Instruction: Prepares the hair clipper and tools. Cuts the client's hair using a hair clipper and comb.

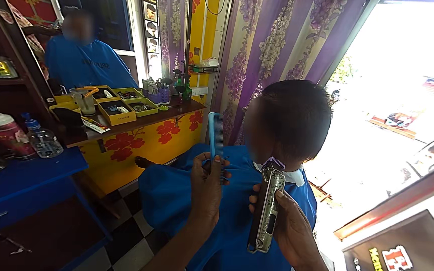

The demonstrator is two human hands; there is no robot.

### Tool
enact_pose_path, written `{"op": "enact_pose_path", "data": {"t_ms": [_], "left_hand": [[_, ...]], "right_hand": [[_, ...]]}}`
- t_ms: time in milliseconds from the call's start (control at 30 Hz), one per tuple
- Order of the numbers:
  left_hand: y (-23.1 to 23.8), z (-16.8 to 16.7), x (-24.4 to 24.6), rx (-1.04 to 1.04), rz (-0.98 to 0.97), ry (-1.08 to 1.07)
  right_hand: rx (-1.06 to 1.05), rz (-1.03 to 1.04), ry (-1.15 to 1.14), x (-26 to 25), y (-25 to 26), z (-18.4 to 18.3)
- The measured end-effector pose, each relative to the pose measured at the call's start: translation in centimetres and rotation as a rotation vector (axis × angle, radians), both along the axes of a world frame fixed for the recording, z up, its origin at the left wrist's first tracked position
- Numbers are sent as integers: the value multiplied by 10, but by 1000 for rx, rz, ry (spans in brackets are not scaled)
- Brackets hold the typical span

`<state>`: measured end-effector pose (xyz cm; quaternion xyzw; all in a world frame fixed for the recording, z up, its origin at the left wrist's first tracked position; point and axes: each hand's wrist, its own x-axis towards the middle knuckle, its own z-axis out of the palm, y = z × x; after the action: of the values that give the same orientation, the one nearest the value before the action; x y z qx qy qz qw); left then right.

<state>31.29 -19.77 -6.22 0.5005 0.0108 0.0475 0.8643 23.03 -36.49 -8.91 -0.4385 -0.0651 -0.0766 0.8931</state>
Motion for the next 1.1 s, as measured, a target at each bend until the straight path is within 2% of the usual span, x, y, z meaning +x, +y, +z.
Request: {"op": "enact_pose_path", "data": {"t_ms": [533, 1100], "left_hand": [[-1, -3, -3, 33, 25, -97], [0, -4, -4, 53, 48, -66]], "right_hand": [[46, 17, 29, 0, 0, 0], [63, 23, 52, 0, 0, 0]]}}
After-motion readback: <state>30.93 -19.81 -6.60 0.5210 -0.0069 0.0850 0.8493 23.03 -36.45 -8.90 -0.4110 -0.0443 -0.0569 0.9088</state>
